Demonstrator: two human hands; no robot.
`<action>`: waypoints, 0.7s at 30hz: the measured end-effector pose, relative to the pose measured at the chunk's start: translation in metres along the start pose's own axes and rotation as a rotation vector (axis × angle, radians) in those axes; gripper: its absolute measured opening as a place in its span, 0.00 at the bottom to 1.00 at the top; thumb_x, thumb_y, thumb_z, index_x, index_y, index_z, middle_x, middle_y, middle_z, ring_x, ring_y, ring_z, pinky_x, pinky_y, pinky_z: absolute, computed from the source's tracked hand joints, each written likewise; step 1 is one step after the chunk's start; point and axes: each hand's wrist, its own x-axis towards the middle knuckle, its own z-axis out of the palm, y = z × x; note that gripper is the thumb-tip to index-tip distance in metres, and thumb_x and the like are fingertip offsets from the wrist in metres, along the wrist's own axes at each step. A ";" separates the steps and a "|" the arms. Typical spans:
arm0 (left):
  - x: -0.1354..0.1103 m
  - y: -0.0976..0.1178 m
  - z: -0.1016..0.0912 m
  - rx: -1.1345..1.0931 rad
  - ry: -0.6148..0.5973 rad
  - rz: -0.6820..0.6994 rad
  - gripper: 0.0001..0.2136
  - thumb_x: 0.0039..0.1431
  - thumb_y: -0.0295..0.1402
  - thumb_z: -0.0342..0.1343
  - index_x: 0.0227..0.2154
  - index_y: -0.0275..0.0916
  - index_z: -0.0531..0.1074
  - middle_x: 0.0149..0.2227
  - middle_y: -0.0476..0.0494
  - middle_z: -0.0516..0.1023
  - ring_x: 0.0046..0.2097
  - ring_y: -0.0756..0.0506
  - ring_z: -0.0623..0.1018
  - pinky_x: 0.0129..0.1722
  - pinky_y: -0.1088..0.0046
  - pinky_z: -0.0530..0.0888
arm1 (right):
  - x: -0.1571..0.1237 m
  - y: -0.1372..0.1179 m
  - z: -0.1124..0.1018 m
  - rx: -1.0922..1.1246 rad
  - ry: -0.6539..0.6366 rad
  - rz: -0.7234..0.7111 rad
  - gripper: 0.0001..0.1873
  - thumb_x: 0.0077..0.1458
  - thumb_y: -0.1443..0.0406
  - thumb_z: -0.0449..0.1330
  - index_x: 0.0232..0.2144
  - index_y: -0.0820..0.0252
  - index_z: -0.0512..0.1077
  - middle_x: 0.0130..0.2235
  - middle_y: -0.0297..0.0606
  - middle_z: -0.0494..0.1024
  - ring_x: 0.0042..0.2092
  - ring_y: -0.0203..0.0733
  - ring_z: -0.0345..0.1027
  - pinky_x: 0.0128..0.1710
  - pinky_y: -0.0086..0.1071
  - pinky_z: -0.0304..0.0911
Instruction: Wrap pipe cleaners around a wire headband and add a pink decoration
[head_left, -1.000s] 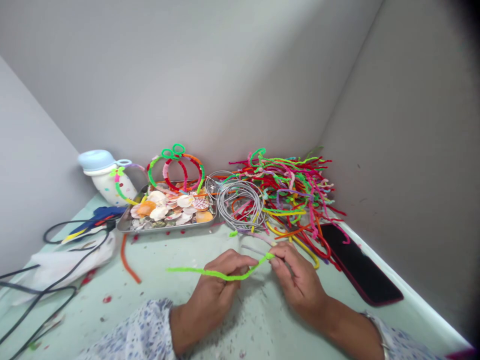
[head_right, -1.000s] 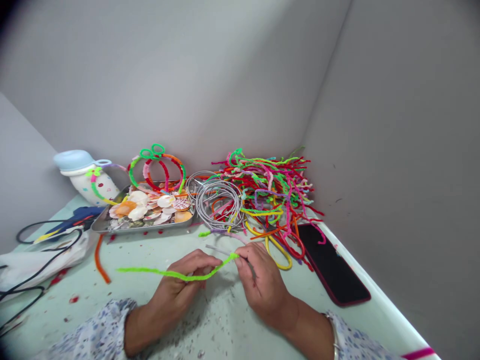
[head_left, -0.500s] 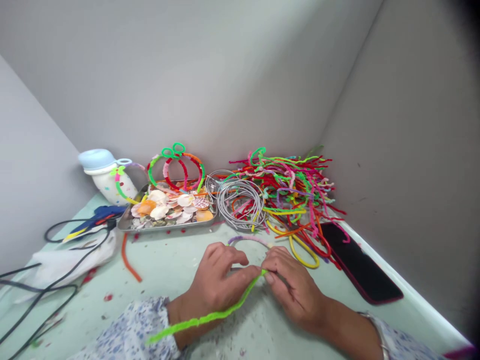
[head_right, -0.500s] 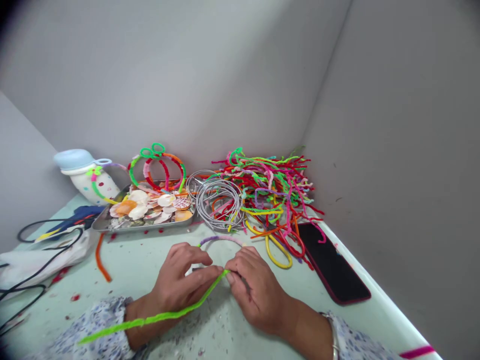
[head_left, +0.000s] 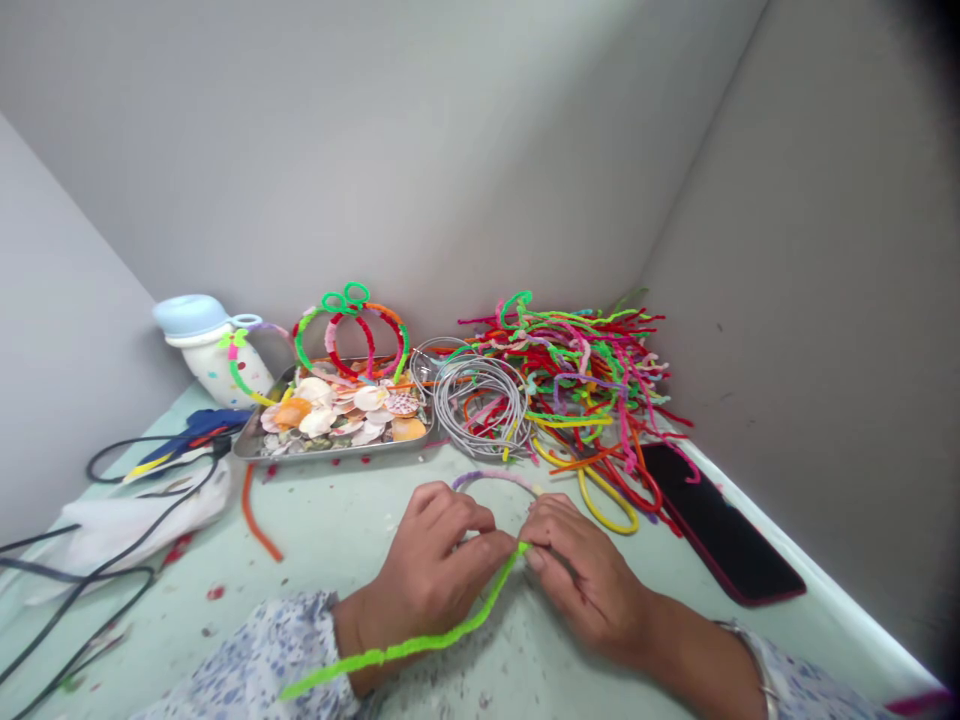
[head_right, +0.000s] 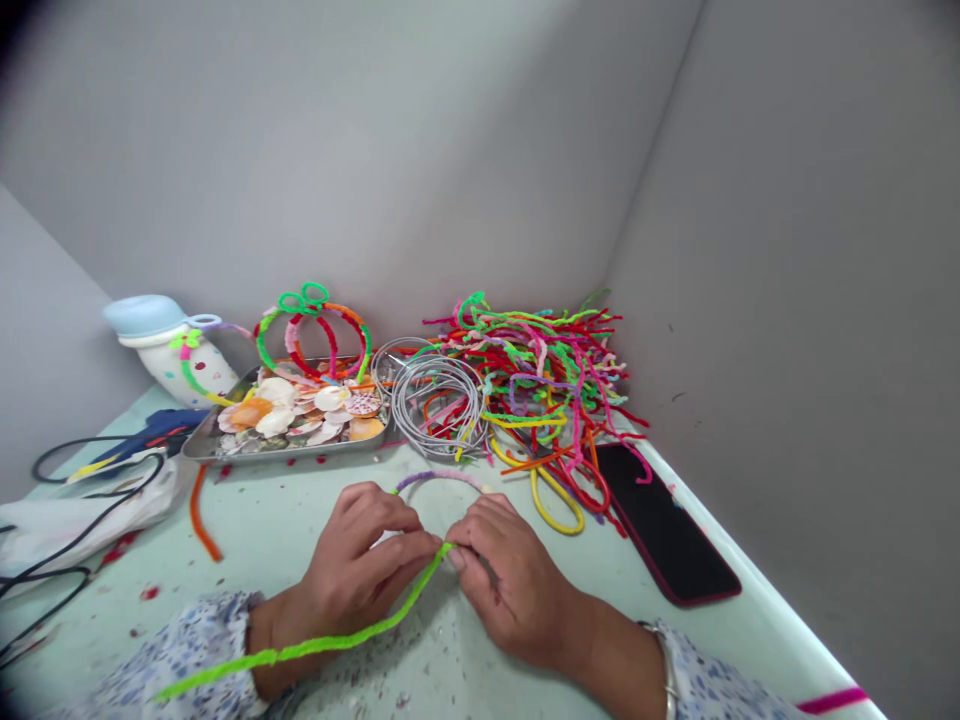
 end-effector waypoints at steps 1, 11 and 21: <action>-0.001 0.000 0.000 -0.008 -0.015 -0.006 0.09 0.56 0.22 0.57 0.38 0.39 0.74 0.32 0.46 0.76 0.35 0.47 0.72 0.41 0.64 0.64 | 0.000 0.000 0.000 0.004 0.000 -0.002 0.06 0.60 0.71 0.48 0.37 0.59 0.63 0.31 0.37 0.67 0.35 0.41 0.60 0.39 0.39 0.55; 0.003 0.000 -0.001 -0.039 0.012 -0.006 0.05 0.58 0.25 0.58 0.37 0.39 0.74 0.31 0.47 0.77 0.34 0.48 0.73 0.40 0.65 0.64 | 0.001 0.001 0.000 -0.014 -0.003 -0.017 0.07 0.60 0.71 0.47 0.37 0.59 0.64 0.31 0.37 0.67 0.35 0.42 0.60 0.39 0.40 0.56; 0.005 0.001 0.002 -0.075 0.058 -0.007 0.03 0.58 0.26 0.58 0.35 0.38 0.73 0.29 0.47 0.76 0.32 0.48 0.74 0.38 0.65 0.65 | 0.001 0.001 0.001 -0.026 -0.006 -0.026 0.07 0.60 0.72 0.48 0.38 0.59 0.64 0.32 0.38 0.67 0.35 0.42 0.59 0.38 0.40 0.55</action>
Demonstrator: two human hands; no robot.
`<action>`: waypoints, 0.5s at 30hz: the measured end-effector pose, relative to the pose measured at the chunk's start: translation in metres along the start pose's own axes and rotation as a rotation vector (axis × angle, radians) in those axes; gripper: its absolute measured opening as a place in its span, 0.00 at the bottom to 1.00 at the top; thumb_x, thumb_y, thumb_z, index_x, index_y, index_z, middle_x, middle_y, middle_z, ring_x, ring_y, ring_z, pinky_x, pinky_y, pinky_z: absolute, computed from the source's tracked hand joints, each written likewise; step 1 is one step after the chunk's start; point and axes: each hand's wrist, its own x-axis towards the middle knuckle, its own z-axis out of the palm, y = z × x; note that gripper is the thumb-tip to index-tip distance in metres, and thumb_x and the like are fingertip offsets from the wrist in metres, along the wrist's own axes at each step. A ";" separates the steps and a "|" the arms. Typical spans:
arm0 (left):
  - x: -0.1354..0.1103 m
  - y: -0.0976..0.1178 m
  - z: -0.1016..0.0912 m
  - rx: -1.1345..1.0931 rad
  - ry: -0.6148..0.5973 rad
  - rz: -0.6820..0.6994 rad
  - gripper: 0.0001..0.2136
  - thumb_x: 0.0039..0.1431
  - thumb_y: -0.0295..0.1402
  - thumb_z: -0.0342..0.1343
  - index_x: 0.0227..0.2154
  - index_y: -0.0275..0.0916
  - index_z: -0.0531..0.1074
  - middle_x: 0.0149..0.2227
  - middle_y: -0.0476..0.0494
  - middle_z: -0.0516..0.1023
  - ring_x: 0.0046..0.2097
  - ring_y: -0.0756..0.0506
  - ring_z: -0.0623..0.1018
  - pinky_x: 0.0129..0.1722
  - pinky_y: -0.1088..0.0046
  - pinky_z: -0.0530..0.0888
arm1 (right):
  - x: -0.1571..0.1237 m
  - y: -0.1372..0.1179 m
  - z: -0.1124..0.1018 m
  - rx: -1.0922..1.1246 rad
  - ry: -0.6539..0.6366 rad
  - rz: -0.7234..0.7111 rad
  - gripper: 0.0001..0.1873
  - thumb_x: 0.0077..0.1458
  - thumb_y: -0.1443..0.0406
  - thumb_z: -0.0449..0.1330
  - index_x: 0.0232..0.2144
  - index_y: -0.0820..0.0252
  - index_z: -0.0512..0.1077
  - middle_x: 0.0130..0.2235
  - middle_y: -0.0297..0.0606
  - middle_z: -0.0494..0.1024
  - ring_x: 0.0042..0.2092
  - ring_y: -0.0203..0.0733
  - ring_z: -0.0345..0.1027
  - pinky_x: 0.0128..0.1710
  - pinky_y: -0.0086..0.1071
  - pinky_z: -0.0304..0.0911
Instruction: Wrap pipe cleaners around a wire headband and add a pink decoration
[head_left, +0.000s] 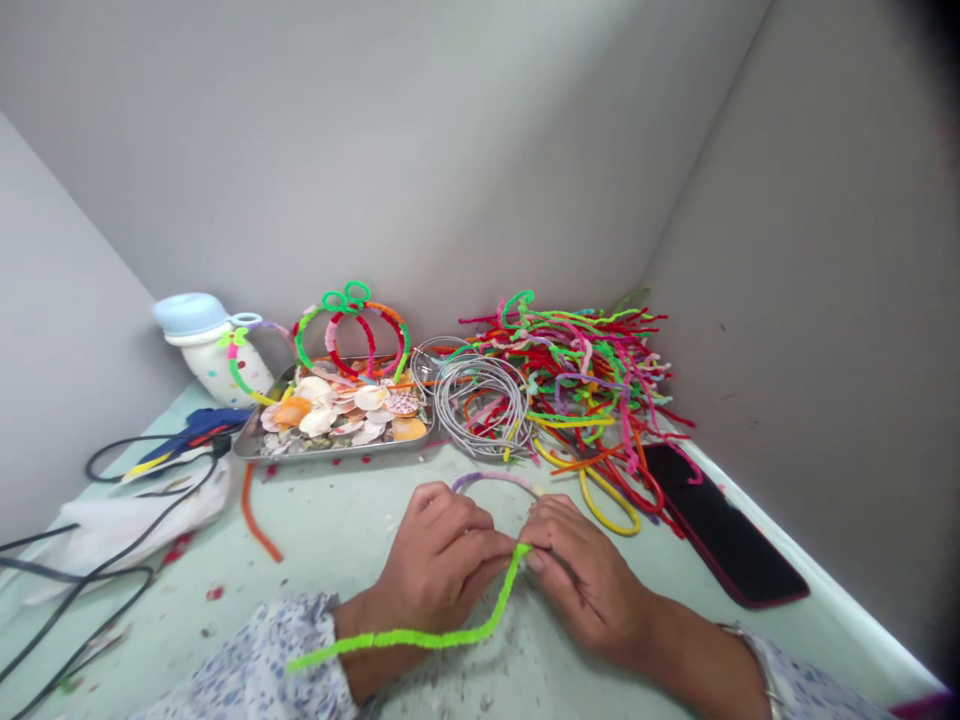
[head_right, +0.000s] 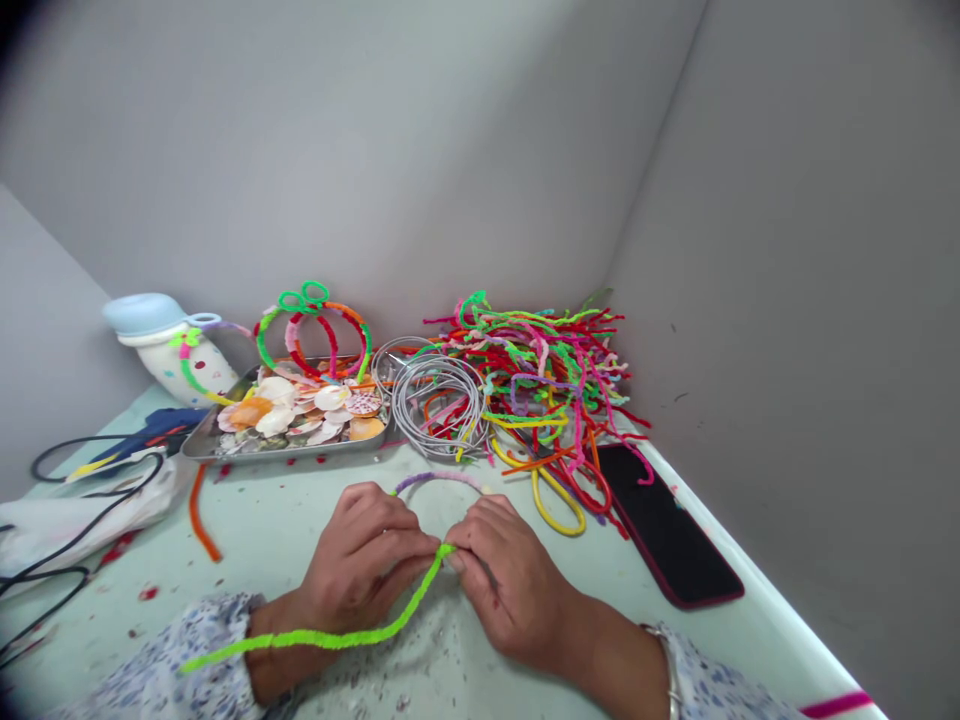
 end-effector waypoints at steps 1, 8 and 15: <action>0.001 0.000 0.000 -0.002 0.002 -0.005 0.03 0.58 0.26 0.58 0.35 0.38 0.73 0.29 0.48 0.76 0.32 0.48 0.74 0.38 0.65 0.65 | 0.000 0.000 0.000 -0.001 -0.002 -0.002 0.07 0.60 0.72 0.48 0.38 0.59 0.64 0.32 0.38 0.67 0.35 0.42 0.59 0.38 0.40 0.55; 0.002 0.001 0.002 -0.017 0.028 -0.059 0.02 0.60 0.30 0.57 0.33 0.39 0.74 0.27 0.49 0.75 0.31 0.49 0.74 0.38 0.66 0.65 | 0.000 0.000 -0.001 -0.016 0.005 -0.005 0.07 0.60 0.72 0.48 0.38 0.59 0.64 0.31 0.38 0.68 0.35 0.42 0.59 0.37 0.40 0.56; -0.001 0.005 0.003 -0.098 -0.004 -0.182 0.02 0.58 0.29 0.59 0.34 0.41 0.75 0.29 0.49 0.75 0.33 0.48 0.73 0.39 0.66 0.66 | 0.001 -0.001 -0.001 -0.019 0.018 -0.006 0.08 0.59 0.72 0.48 0.38 0.59 0.64 0.31 0.38 0.67 0.34 0.42 0.60 0.37 0.40 0.56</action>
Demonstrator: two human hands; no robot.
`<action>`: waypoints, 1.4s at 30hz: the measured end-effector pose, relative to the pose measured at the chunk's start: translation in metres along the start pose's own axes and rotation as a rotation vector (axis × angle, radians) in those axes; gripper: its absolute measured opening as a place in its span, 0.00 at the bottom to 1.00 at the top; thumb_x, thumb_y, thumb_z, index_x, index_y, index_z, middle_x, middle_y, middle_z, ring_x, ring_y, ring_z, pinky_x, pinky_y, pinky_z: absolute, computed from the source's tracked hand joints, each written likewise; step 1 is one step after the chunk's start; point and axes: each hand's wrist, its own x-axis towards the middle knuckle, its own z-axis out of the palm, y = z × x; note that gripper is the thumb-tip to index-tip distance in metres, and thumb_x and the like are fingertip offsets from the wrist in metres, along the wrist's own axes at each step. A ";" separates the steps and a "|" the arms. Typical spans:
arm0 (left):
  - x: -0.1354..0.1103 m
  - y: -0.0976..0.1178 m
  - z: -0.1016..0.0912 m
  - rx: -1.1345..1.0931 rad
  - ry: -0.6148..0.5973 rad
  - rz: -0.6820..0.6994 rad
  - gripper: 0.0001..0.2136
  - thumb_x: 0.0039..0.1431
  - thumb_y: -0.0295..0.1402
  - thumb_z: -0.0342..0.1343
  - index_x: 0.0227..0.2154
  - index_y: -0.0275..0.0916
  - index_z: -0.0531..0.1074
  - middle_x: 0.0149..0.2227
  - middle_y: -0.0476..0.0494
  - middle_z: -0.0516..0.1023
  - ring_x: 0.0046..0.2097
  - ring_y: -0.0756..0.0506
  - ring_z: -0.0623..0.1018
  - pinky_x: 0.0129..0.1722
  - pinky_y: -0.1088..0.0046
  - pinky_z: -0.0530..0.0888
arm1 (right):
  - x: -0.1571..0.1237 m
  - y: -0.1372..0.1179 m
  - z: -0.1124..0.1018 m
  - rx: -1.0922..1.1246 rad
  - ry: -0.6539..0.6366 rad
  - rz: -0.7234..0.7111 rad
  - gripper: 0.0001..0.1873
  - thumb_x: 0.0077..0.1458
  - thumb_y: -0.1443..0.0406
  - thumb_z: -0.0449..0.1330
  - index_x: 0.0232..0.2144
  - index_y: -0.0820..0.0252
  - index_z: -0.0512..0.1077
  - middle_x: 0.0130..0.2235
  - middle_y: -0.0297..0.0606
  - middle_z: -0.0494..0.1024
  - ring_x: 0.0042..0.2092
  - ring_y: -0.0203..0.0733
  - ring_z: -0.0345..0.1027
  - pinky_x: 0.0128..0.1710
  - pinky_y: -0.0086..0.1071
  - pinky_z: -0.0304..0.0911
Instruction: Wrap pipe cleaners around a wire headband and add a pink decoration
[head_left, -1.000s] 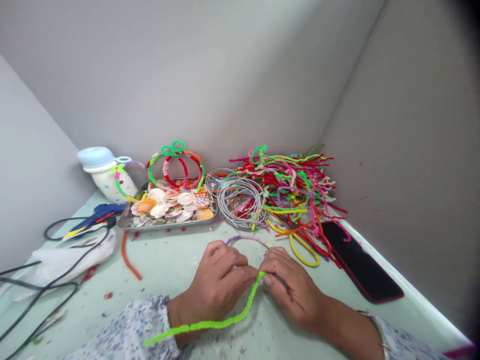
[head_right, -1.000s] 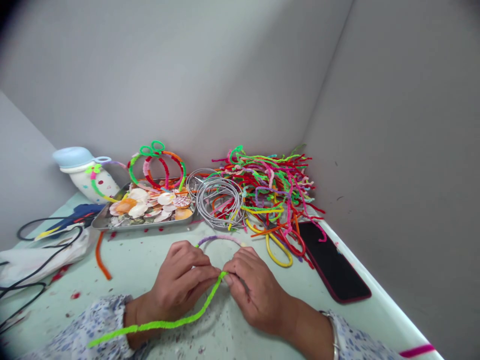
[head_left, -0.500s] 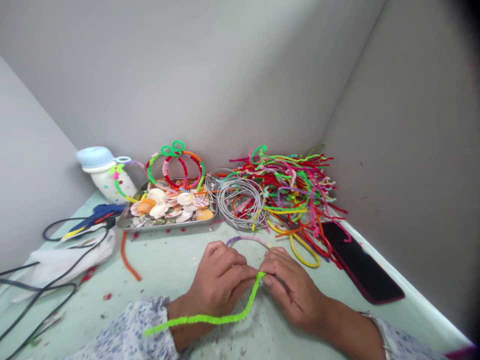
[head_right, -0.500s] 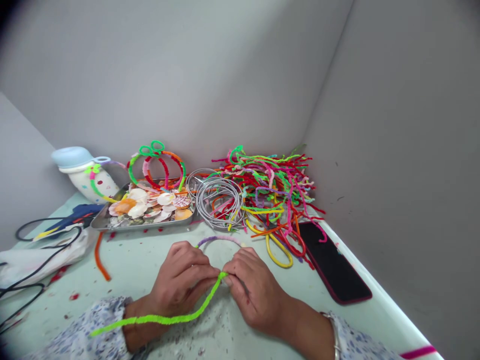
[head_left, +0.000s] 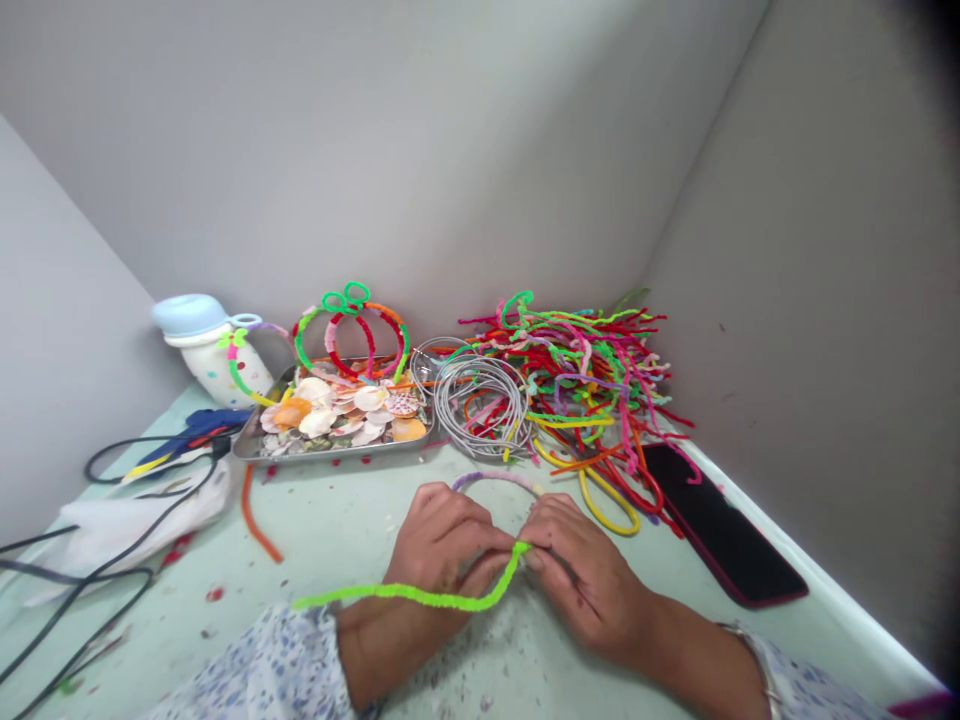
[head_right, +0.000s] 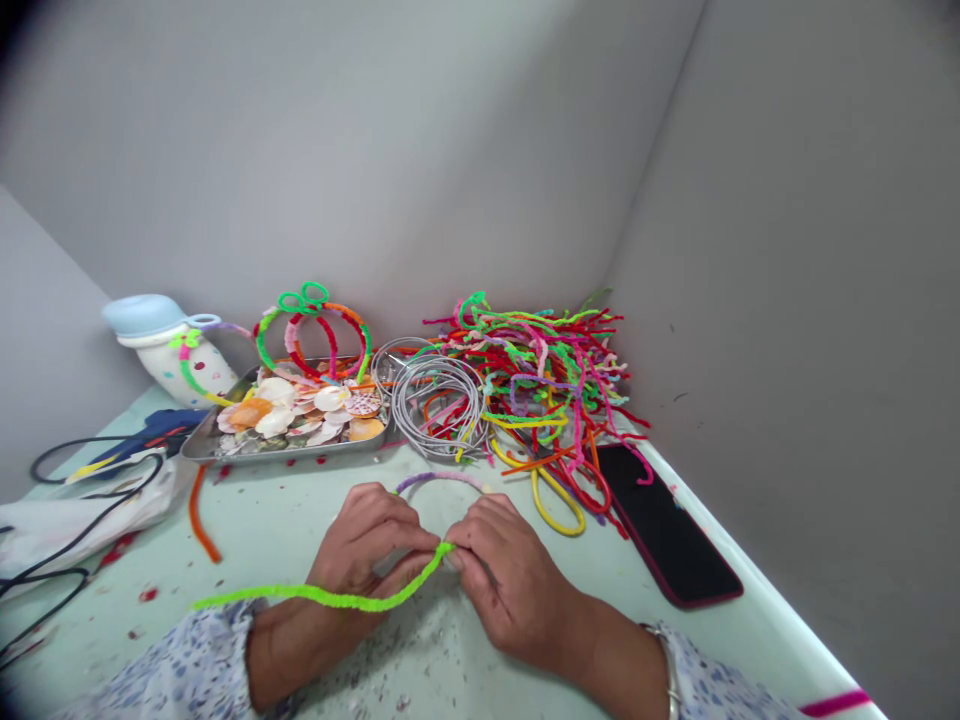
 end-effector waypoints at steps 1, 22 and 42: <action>0.000 0.001 -0.001 -0.015 -0.007 -0.021 0.03 0.58 0.28 0.59 0.34 0.42 0.75 0.29 0.48 0.76 0.33 0.48 0.73 0.39 0.66 0.66 | 0.000 0.000 0.000 -0.002 0.000 -0.002 0.08 0.59 0.72 0.48 0.38 0.59 0.64 0.31 0.38 0.67 0.34 0.42 0.60 0.37 0.40 0.56; 0.001 0.008 -0.001 -0.119 -0.054 -0.169 0.03 0.57 0.27 0.56 0.33 0.40 0.74 0.29 0.46 0.75 0.35 0.44 0.73 0.40 0.62 0.65 | 0.001 0.002 0.001 -0.055 0.006 -0.008 0.08 0.60 0.71 0.48 0.38 0.60 0.66 0.31 0.39 0.69 0.35 0.43 0.61 0.38 0.40 0.58; 0.002 0.011 -0.001 -0.180 -0.012 -0.257 0.02 0.56 0.29 0.58 0.29 0.40 0.74 0.28 0.46 0.77 0.33 0.44 0.74 0.39 0.62 0.67 | 0.001 0.002 0.001 -0.068 -0.002 -0.021 0.09 0.60 0.70 0.48 0.38 0.60 0.67 0.31 0.39 0.69 0.35 0.43 0.61 0.38 0.39 0.58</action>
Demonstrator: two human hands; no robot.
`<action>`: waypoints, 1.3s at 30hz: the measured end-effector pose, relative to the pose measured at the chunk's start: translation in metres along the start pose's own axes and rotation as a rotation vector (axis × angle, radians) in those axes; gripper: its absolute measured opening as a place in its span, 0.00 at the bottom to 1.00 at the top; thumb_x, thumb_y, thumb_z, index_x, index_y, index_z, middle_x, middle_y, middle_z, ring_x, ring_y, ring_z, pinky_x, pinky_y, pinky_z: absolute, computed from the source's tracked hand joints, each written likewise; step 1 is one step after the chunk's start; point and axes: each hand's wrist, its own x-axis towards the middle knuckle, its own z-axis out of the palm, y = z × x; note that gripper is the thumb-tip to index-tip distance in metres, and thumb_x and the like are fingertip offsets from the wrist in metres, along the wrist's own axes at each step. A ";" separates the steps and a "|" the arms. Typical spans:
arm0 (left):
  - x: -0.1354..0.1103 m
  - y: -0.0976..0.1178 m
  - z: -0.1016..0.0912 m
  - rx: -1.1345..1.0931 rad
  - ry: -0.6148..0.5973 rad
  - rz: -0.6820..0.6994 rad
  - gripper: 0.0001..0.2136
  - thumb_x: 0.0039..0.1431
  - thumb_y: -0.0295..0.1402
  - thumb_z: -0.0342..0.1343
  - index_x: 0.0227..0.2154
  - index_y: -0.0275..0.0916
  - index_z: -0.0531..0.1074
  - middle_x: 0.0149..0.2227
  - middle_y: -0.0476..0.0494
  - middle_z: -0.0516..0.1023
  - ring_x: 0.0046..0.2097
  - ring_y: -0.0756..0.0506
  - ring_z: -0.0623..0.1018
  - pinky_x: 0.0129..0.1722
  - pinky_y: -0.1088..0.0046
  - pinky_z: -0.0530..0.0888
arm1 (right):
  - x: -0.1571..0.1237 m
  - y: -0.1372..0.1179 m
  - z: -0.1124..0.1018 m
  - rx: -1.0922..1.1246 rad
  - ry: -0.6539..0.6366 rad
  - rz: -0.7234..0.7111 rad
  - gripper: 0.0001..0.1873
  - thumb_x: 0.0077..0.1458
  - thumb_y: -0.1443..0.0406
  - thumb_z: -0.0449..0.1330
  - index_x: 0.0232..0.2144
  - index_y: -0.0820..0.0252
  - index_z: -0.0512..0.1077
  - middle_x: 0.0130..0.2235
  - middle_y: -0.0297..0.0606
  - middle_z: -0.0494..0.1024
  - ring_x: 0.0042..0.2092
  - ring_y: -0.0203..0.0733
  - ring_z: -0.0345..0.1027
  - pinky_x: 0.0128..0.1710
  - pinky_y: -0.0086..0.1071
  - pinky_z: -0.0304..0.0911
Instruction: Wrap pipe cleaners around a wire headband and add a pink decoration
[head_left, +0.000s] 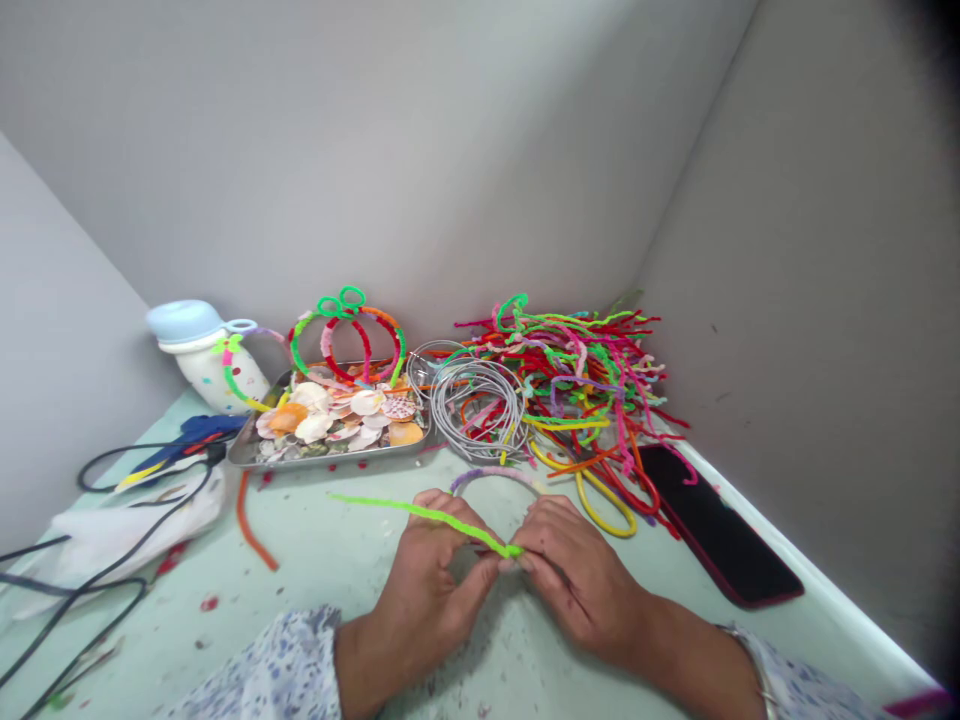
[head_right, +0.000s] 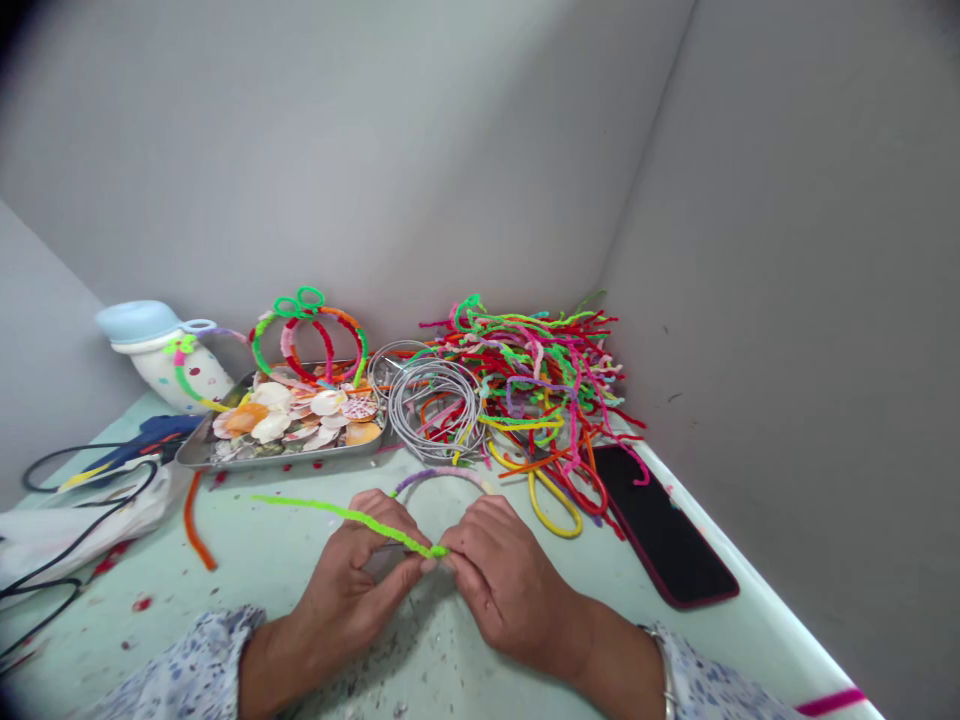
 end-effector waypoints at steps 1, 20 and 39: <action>0.000 0.000 0.000 0.005 -0.002 -0.020 0.02 0.56 0.29 0.59 0.28 0.39 0.74 0.27 0.46 0.77 0.33 0.44 0.74 0.38 0.63 0.67 | 0.000 0.000 0.000 0.000 -0.003 0.003 0.09 0.60 0.70 0.48 0.38 0.60 0.67 0.31 0.39 0.69 0.35 0.43 0.62 0.38 0.39 0.58; 0.001 -0.001 -0.001 0.008 -0.060 -0.053 0.04 0.56 0.30 0.59 0.28 0.39 0.70 0.27 0.49 0.75 0.32 0.46 0.71 0.40 0.65 0.64 | -0.001 0.001 0.001 0.029 0.012 0.024 0.07 0.60 0.72 0.49 0.38 0.60 0.66 0.32 0.39 0.70 0.35 0.42 0.61 0.38 0.40 0.57; 0.000 0.002 -0.001 0.063 -0.142 -0.065 0.07 0.61 0.29 0.52 0.26 0.38 0.65 0.26 0.51 0.68 0.32 0.47 0.67 0.43 0.63 0.60 | 0.000 -0.001 0.001 0.022 -0.027 0.017 0.07 0.61 0.71 0.49 0.36 0.61 0.67 0.30 0.38 0.69 0.34 0.41 0.60 0.38 0.39 0.57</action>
